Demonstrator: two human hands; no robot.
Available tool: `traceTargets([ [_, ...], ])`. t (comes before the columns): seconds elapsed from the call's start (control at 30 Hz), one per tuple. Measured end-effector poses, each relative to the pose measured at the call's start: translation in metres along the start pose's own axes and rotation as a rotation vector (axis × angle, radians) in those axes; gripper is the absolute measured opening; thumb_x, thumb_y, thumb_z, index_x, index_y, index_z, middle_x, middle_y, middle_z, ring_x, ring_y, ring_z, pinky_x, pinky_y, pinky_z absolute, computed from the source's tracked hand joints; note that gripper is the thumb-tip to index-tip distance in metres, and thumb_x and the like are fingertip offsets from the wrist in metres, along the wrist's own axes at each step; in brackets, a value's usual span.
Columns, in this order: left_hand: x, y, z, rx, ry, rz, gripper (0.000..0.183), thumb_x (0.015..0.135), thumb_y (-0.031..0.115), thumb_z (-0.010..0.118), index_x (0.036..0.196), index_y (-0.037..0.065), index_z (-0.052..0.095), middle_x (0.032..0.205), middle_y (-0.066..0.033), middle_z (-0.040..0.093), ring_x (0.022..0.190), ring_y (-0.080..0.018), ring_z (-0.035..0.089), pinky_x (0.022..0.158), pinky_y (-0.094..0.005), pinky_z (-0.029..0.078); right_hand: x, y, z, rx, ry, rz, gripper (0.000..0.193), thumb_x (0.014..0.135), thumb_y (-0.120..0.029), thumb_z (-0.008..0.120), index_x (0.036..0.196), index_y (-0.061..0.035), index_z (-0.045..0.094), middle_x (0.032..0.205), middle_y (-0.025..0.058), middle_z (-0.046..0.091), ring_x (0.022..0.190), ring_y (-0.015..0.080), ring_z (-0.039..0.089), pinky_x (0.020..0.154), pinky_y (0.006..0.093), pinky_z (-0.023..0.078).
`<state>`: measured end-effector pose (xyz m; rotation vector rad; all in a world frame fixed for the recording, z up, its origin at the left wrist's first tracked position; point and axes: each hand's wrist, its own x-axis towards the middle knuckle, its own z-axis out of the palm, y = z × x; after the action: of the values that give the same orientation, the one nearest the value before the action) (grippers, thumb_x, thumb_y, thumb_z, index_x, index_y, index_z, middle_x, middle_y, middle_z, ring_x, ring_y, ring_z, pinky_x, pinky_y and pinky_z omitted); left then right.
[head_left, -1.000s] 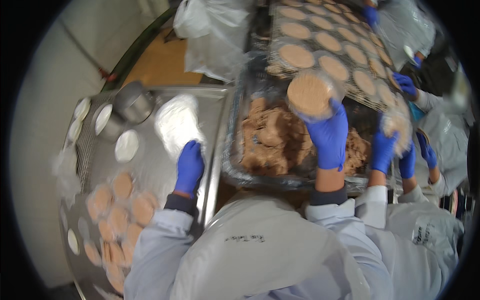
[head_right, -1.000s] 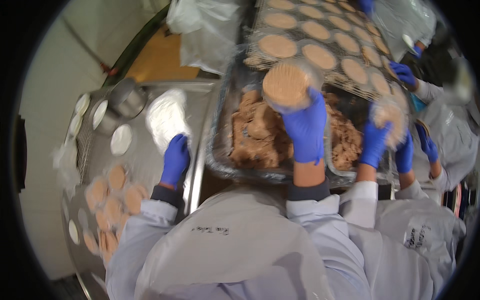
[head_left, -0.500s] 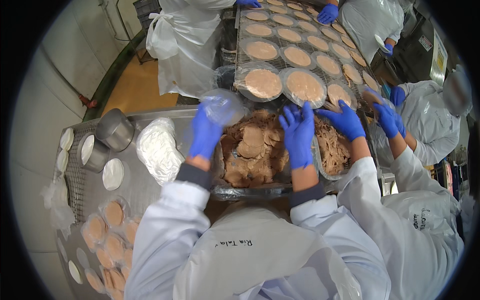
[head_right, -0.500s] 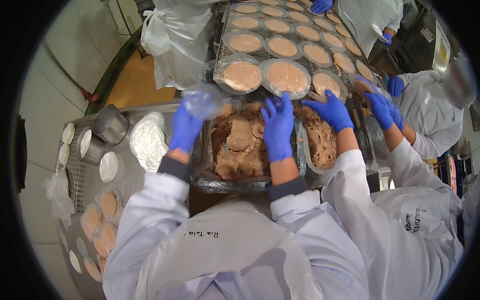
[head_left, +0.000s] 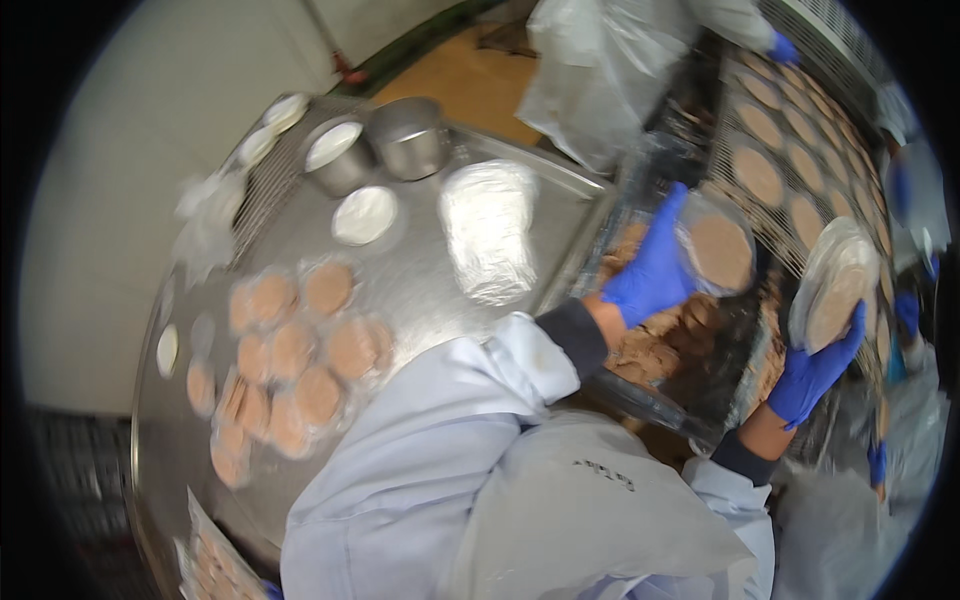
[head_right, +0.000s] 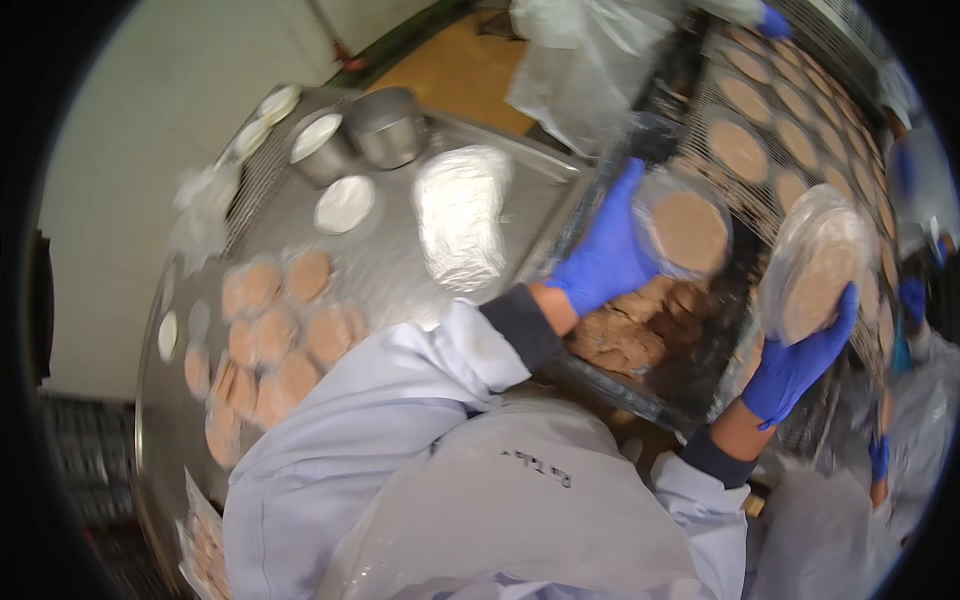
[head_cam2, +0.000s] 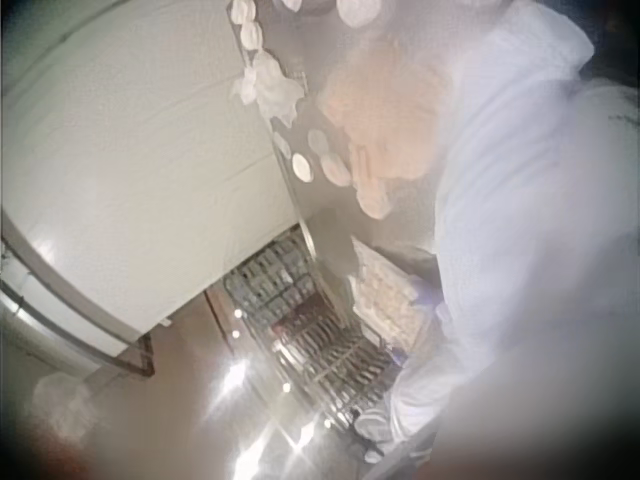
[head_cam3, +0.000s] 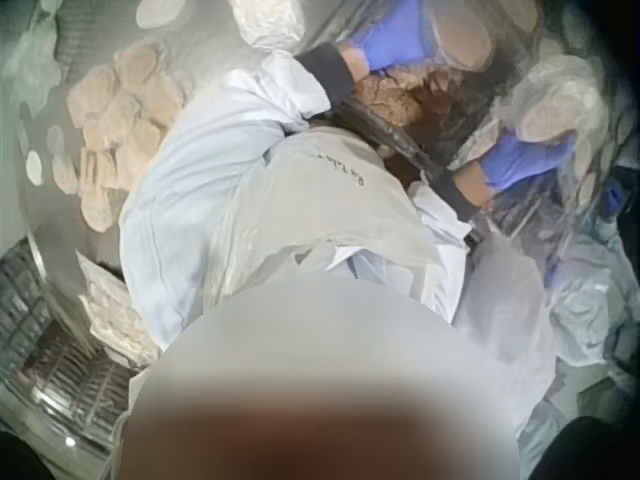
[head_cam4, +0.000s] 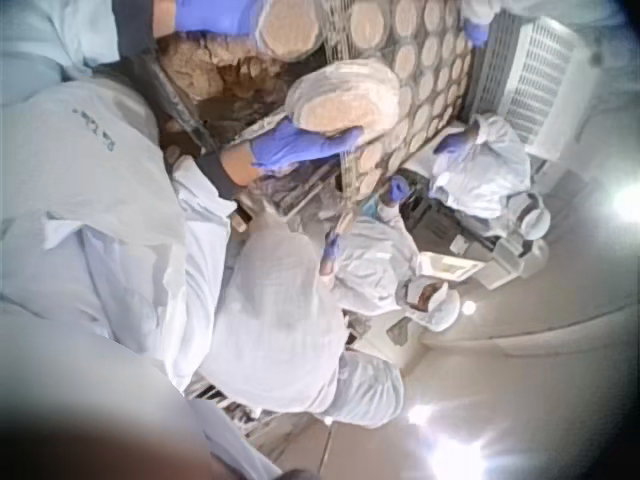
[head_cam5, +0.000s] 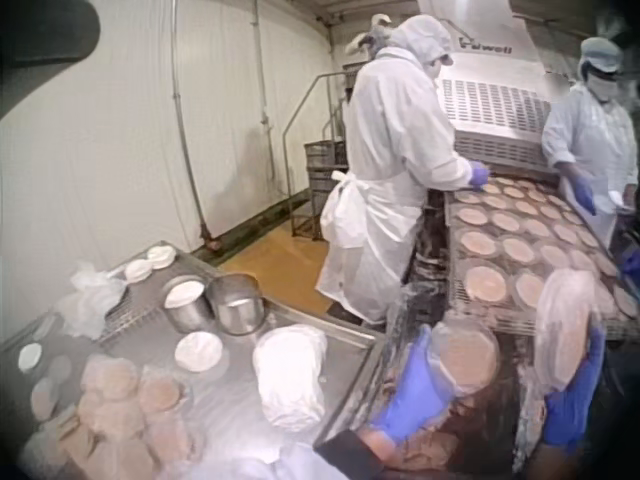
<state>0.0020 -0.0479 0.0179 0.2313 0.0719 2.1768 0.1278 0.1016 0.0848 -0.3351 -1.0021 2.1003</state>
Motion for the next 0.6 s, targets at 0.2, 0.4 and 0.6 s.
traceTargets([
  [0.2,-0.052,0.020,-0.024,0.542,0.248,0.250,0.045,0.082,0.024,0.057,0.118,0.000,0.044,0.113,-0.0147,0.053,0.102,-0.0253,0.054,0.087,-0.0360,0.045,-0.025,0.124,0.033,-0.598,-0.327,0.147,0.037,0.083,-0.013,0.056,0.115,0.0037,0.050,0.112,0.0106,0.054,0.102,0.0158,0.051,0.090,0.0259,0.037],
  [0.4,-0.227,0.117,-0.038,0.448,0.694,0.729,0.044,0.081,0.017,0.057,0.117,-0.004,0.044,0.113,-0.0172,0.052,0.102,-0.0253,0.053,0.085,-0.0347,0.046,0.010,0.119,0.026,0.098,-0.170,0.525,0.061,0.082,-0.032,0.056,0.130,-0.0052,0.029,0.133,0.0139,0.032,0.122,0.0302,0.033,0.098,0.0493,0.030],
  [0.6,-0.453,0.190,-0.055,0.813,1.507,1.501,0.034,0.090,0.025,0.038,0.112,0.001,0.049,0.109,-0.0122,0.055,0.094,-0.0241,0.054,0.084,-0.0313,0.043,0.052,0.080,-0.022,0.589,0.137,0.373,0.087,0.078,-0.023,0.060,0.136,-0.0038,-0.001,0.142,0.0164,0.011,0.129,0.0356,0.016,0.105,0.0515,0.017],
])
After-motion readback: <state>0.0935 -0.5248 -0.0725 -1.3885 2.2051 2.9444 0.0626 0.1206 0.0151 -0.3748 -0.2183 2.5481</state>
